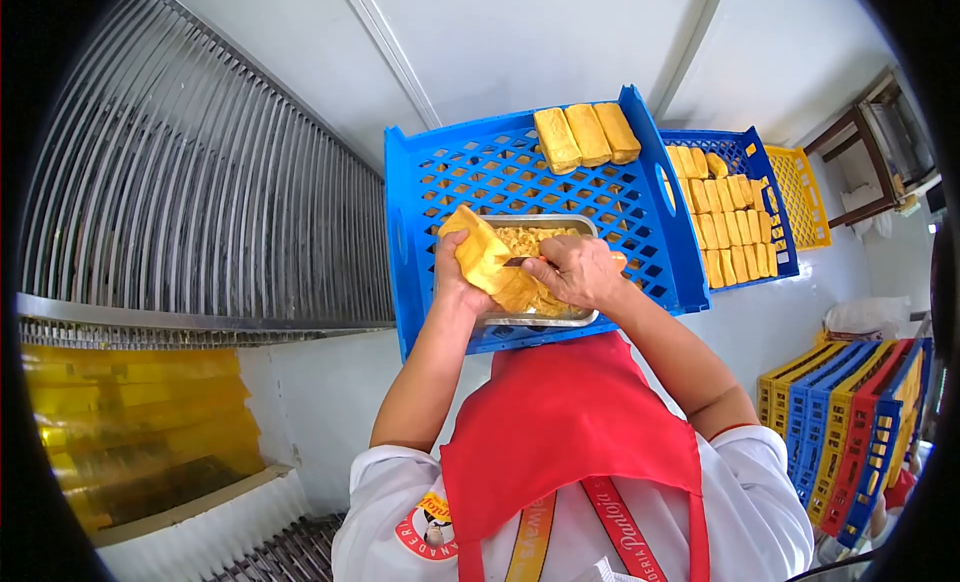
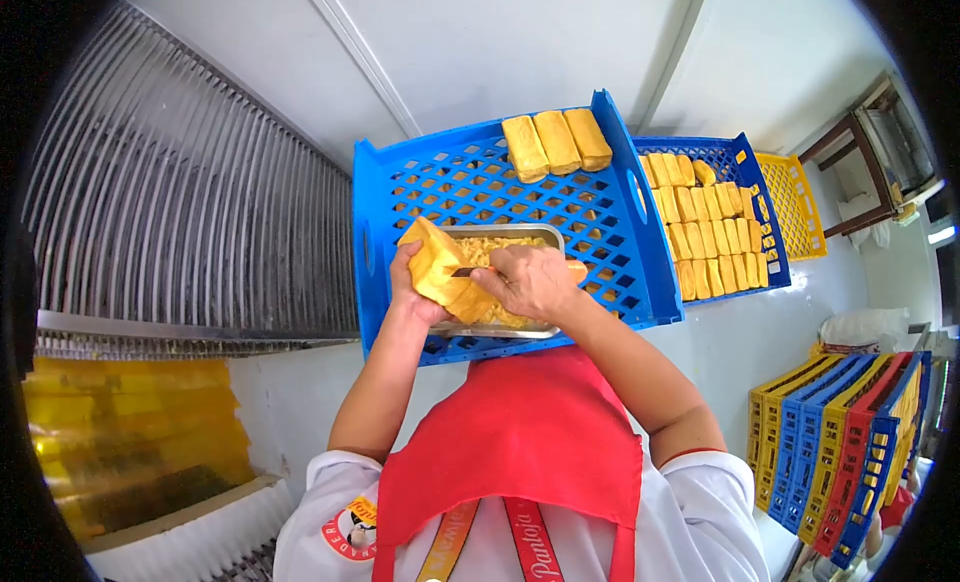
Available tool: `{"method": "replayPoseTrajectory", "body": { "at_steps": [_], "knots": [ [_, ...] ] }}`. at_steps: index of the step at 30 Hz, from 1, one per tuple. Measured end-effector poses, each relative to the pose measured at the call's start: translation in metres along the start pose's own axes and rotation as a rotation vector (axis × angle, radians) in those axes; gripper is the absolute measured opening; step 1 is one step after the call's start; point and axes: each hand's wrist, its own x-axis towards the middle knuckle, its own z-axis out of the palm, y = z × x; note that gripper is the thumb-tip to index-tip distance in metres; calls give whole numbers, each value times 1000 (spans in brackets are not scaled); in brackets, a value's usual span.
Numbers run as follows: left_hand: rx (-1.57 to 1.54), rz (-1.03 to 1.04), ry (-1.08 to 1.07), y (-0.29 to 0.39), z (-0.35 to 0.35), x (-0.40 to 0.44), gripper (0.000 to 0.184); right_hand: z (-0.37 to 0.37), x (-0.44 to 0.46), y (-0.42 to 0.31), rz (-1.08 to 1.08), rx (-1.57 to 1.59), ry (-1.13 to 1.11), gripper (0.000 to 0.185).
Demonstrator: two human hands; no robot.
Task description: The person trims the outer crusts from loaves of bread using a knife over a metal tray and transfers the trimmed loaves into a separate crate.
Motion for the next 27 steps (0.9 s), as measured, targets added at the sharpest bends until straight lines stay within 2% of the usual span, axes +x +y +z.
{"method": "replayPoseTrajectory", "body": {
  "at_steps": [2, 4, 8, 10, 14, 16, 20, 22, 23, 24, 27],
  "knots": [
    [2, -45, 14, -1, 0, 2, 53, 4, 5, 3, -39, 4, 10, 43],
    [59, -85, 69, -3, 0, 5, 66, 6, 10, 6, -155, -30, 31, 42],
    [47, -147, 15, -3, 4, -1, 65, 2, 16, 8, -227, -53, -10, 43],
    [74, -182, -24, -3, 7, -3, 65, 0, 18, 10, -210, -156, -122, 47],
    [114, -173, 61, -7, 26, -14, 64, -5, 21, 7, -192, -238, -243, 54],
    [171, -122, 132, -6, 34, -17, 61, -4, 22, 4, -107, -344, -438, 58],
    [113, -8, 119, 16, 10, 11, 62, 10, -3, 23, -222, -281, -307, 58],
    [46, 69, -43, 28, 8, 9, 61, 11, -13, 32, -92, -279, -276, 58],
    [13, 40, 11, 29, 15, -5, 54, 10, -17, 34, -30, -214, -239, 56],
    [16, 40, 9, 30, 12, -4, 54, 10, -18, 34, -29, -216, -235, 56],
    [-14, 66, -86, 28, -5, 7, 58, 12, -23, 31, 237, -18, -110, 54]
  ]
}}
